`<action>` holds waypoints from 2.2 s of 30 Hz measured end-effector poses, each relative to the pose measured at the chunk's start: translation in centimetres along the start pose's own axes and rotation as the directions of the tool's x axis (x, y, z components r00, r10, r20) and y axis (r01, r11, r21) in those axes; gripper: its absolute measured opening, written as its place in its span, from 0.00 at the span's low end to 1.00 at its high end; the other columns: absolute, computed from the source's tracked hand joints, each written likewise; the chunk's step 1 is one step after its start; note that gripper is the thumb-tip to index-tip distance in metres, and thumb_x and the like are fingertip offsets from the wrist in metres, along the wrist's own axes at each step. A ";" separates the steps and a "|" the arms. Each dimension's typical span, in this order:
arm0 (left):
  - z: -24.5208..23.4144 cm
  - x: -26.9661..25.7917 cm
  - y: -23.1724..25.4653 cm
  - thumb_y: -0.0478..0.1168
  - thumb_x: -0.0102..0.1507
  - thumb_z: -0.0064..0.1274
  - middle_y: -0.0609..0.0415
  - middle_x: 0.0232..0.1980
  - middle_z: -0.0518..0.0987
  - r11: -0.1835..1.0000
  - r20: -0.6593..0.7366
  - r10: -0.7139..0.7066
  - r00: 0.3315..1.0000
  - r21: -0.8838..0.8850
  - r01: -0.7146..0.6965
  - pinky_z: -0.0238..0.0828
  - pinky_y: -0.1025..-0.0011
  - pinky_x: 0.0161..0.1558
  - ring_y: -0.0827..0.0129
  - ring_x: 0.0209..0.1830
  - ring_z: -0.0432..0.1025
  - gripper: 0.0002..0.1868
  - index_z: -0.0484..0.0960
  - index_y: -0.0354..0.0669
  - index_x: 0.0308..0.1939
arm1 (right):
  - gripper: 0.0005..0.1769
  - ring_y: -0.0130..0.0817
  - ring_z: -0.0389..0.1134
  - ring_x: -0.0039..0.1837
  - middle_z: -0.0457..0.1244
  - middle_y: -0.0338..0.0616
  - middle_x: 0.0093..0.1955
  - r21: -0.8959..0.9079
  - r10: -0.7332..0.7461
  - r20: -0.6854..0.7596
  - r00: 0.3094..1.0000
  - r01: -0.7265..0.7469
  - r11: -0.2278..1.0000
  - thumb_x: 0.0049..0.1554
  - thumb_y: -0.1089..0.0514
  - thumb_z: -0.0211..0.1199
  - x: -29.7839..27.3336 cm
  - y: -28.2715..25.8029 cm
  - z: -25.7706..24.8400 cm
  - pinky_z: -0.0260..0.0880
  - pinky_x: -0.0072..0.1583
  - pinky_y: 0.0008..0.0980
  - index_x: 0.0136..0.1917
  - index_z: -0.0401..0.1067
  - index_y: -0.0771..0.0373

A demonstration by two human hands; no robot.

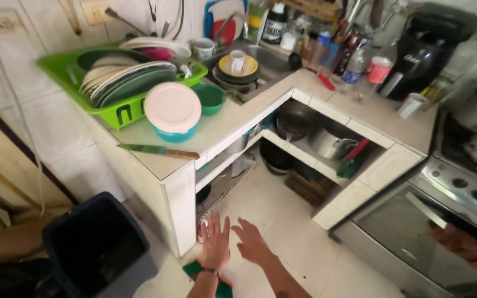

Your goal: Emptying a trash bin and washing it in a shower stall using detergent.

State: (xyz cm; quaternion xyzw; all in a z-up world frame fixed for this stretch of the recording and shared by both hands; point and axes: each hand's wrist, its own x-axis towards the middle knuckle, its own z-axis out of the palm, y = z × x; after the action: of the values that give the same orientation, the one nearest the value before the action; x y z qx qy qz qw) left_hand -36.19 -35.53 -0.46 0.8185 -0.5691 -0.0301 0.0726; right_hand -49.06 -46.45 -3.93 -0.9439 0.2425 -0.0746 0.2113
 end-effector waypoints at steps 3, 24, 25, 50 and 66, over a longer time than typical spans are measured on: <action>0.7 2.2 -2.9 0.38 0.58 0.54 0.35 0.79 0.49 1.000 -0.068 0.023 0.997 -0.007 -0.023 0.38 0.42 0.74 0.41 0.81 0.40 0.42 0.56 0.42 0.76 | 0.36 0.57 0.48 0.80 0.50 0.60 0.78 0.005 -0.002 -0.078 0.997 0.002 1.000 0.51 0.65 0.65 3.0 0.8 2.7 0.47 0.76 0.50 0.72 0.61 0.60; 36.0 19.1 -10.9 0.34 0.57 0.48 0.38 0.79 0.53 0.999 -0.040 -0.022 0.999 0.026 0.023 0.44 0.48 0.73 0.46 0.78 0.47 0.42 0.53 0.38 0.76 | 0.28 0.57 0.55 0.76 0.59 0.60 0.73 0.103 -0.017 -0.159 0.987 0.034 0.994 0.48 0.73 0.57 17.5 21.3 29.1 0.53 0.74 0.51 0.63 0.70 0.63; 37.8 19.8 -11.5 0.34 0.57 0.48 0.38 0.79 0.53 0.999 -0.039 -0.031 0.999 0.026 0.032 0.44 0.48 0.73 0.46 0.78 0.47 0.42 0.53 0.38 0.76 | 0.28 0.57 0.55 0.76 0.59 0.60 0.73 0.105 -0.023 -0.153 0.988 0.039 0.994 0.48 0.73 0.57 18.2 22.6 30.9 0.53 0.74 0.51 0.63 0.70 0.63; 51.7 17.4 -15.1 0.35 0.55 0.51 0.33 0.80 0.45 0.982 -0.021 -0.164 0.986 -0.104 0.161 0.31 0.51 0.75 0.45 0.80 0.41 0.45 0.51 0.27 0.74 | 0.19 0.35 0.72 0.56 0.71 0.49 0.56 0.903 -0.039 0.379 0.924 -0.361 0.234 0.60 0.56 0.64 40.3 37.7 64.6 0.73 0.58 0.33 0.60 0.76 0.69; 51.9 17.7 -14.5 0.34 0.57 0.48 0.37 0.79 0.51 0.984 -0.114 -0.168 0.979 -0.074 0.161 0.40 0.53 0.76 0.50 0.80 0.45 0.44 0.49 0.27 0.75 | 0.28 0.35 0.66 0.68 0.68 0.48 0.65 0.925 0.200 -0.061 0.978 -0.020 0.380 0.53 0.62 0.66 30.3 42.3 46.5 0.63 0.68 0.32 0.67 0.73 0.67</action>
State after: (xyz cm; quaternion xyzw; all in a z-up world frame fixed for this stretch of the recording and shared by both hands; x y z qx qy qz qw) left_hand -23.40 -51.50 -53.38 0.8603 -0.4927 -0.0051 0.1305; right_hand -29.40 -77.96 -63.04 -0.6413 0.2391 -0.2582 0.6818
